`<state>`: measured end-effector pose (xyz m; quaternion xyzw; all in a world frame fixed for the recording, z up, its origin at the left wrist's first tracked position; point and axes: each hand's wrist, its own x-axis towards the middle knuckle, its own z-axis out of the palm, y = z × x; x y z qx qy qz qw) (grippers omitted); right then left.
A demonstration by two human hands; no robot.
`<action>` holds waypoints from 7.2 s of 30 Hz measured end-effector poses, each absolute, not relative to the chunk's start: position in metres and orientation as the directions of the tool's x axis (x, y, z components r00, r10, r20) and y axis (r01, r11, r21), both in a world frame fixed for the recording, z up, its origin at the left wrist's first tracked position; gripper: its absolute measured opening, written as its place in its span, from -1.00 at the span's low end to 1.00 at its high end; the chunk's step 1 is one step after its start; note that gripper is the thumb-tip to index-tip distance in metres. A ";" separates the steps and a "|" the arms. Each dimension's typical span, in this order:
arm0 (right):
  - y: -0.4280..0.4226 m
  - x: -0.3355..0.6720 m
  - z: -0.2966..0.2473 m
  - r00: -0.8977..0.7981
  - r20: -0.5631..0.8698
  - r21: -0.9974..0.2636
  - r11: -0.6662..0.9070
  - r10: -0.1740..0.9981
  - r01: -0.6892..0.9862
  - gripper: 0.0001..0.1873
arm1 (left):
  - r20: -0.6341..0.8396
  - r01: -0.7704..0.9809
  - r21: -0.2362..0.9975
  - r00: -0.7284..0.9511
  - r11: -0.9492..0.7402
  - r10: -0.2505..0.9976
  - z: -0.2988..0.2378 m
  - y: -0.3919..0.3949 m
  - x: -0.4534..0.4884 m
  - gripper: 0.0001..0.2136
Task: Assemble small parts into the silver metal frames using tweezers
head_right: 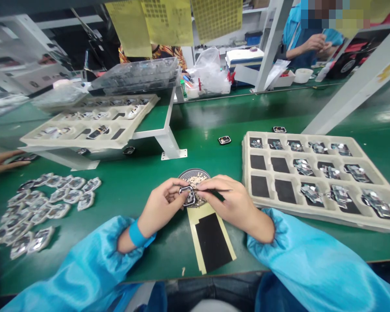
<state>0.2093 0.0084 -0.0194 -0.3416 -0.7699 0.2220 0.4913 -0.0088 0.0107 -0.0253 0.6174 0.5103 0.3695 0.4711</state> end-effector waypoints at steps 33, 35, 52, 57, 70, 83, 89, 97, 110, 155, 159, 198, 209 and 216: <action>-0.002 0.202 -0.015 -0.073 0.674 -0.705 0.669 0.735 0.235 -0.79 | -0.275 -0.250 0.898 0.323 0.362 0.905 -0.010 0.007 -0.006 -0.60; -0.002 0.199 -0.018 0.008 0.626 -0.758 0.606 0.780 0.242 -0.84 | -0.272 -0.256 0.897 0.319 0.359 0.908 -0.009 0.006 -0.005 -0.62; -0.002 0.187 -0.015 0.133 0.100 -0.896 0.147 0.986 -0.420 -0.67 | -0.266 -0.208 0.904 0.412 0.374 0.872 -0.006 0.007 -0.006 -0.66; -0.031 0.193 -0.005 0.228 0.172 -0.879 0.254 0.958 -0.403 -0.70 | -0.170 -0.159 0.952 0.440 0.262 0.882 -0.005 0.002 -0.008 -0.71; 0.003 0.396 0.039 0.312 0.316 -0.467 -0.139 0.896 0.873 -0.79 | -0.240 0.069 0.971 0.313 0.230 0.919 -0.008 0.013 -0.012 -0.52; 0.026 0.412 0.040 0.178 0.133 -0.274 -0.136 0.975 0.952 -0.80 | -0.315 -0.118 0.915 0.389 0.386 0.865 0.005 0.019 0.022 -0.66; 0.023 0.407 0.060 0.134 0.216 -0.252 -0.077 0.967 0.965 -0.74 | -0.292 -0.189 0.908 0.354 0.373 0.889 0.002 0.009 0.017 -0.57; 0.009 0.275 0.071 -0.099 0.298 -0.868 0.312 0.950 0.386 -0.85 | -0.189 -0.308 0.910 0.290 0.278 0.938 0.006 0.020 -0.001 -0.64; 0.011 0.187 -0.008 -0.166 0.080 -0.994 0.067 0.983 -0.081 -0.73 | -0.089 -0.204 0.971 0.185 0.126 0.979 -0.004 0.023 -0.006 -0.52; 0.019 0.186 -0.012 -0.141 0.037 -0.988 0.015 0.989 -0.155 -0.63 | 0.013 -0.077 0.997 0.169 0.000 0.985 -0.006 0.009 0.003 -0.62; 0.016 0.183 -0.010 -0.185 0.023 -0.975 -0.019 0.982 -0.223 -0.71 | -0.018 -0.129 0.991 0.204 0.045 0.979 -0.008 0.008 0.005 -0.65; 0.014 0.207 0.005 -0.082 0.380 -0.924 0.382 0.921 0.018 -0.52 | 0.014 -0.168 0.986 0.106 0.004 0.994 -0.009 0.010 0.003 -0.68; 0.008 0.214 0.005 -0.290 0.565 -0.766 0.622 0.772 0.163 -0.82 | 0.061 -0.075 0.996 0.138 -0.051 0.989 -0.007 0.007 0.005 -0.72; 0.010 0.214 0.004 -0.280 0.525 -0.785 0.584 0.804 0.207 -0.84 | 0.022 -0.047 0.999 0.115 -0.017 0.993 -0.008 0.007 0.004 -0.67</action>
